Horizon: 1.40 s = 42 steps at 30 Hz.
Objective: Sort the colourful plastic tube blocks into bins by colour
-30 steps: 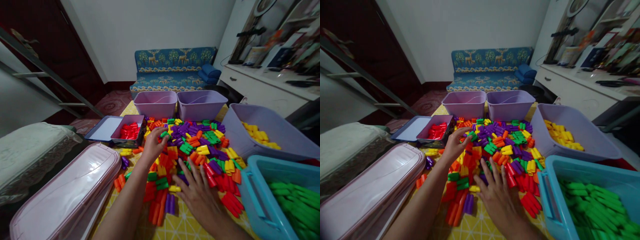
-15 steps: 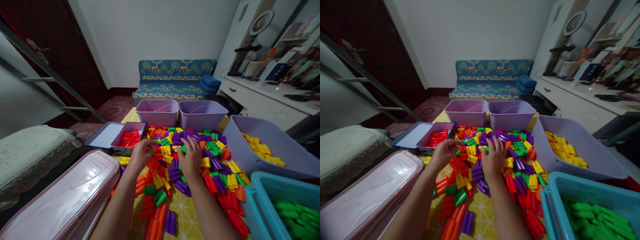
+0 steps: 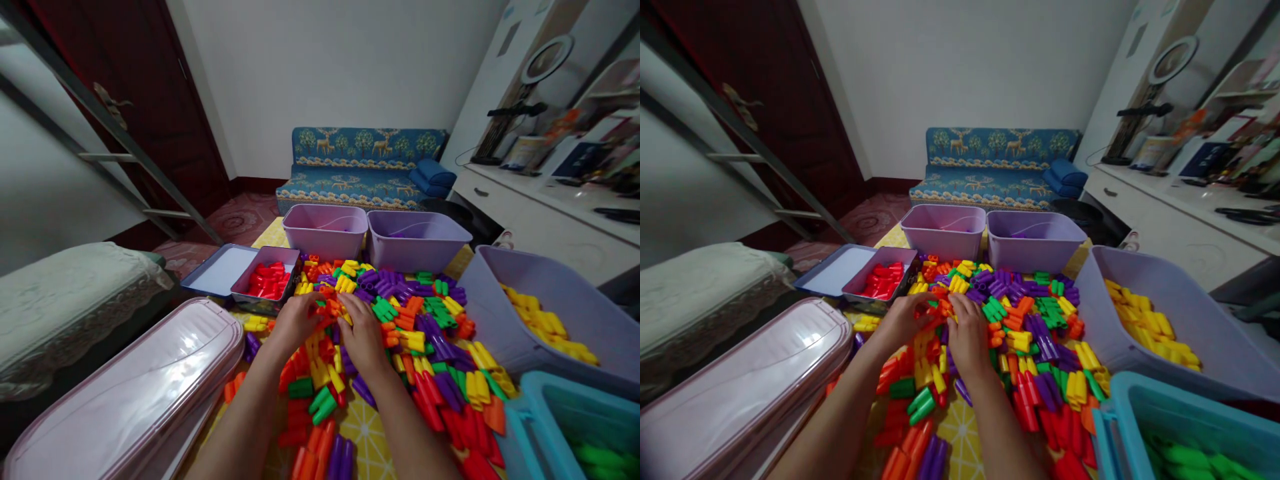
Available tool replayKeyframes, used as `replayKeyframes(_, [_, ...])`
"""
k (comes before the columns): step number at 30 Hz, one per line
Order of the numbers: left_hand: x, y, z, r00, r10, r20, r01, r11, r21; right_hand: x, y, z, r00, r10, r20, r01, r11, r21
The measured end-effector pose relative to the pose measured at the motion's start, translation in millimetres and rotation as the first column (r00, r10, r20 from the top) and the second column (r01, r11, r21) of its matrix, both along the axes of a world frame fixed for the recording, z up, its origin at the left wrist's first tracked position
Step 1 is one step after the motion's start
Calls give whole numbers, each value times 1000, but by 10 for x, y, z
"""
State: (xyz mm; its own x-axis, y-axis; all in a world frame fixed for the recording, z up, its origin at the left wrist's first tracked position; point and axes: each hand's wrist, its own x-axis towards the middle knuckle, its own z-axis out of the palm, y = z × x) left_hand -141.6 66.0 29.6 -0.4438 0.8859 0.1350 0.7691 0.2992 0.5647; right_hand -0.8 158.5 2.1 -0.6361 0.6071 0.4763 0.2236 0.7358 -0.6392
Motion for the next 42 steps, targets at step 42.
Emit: replayKeyframes(42, [-108,-5,379,-80,-523,849,-740,602,301,7,70,-71,979,3,-205,-73,940,-332])
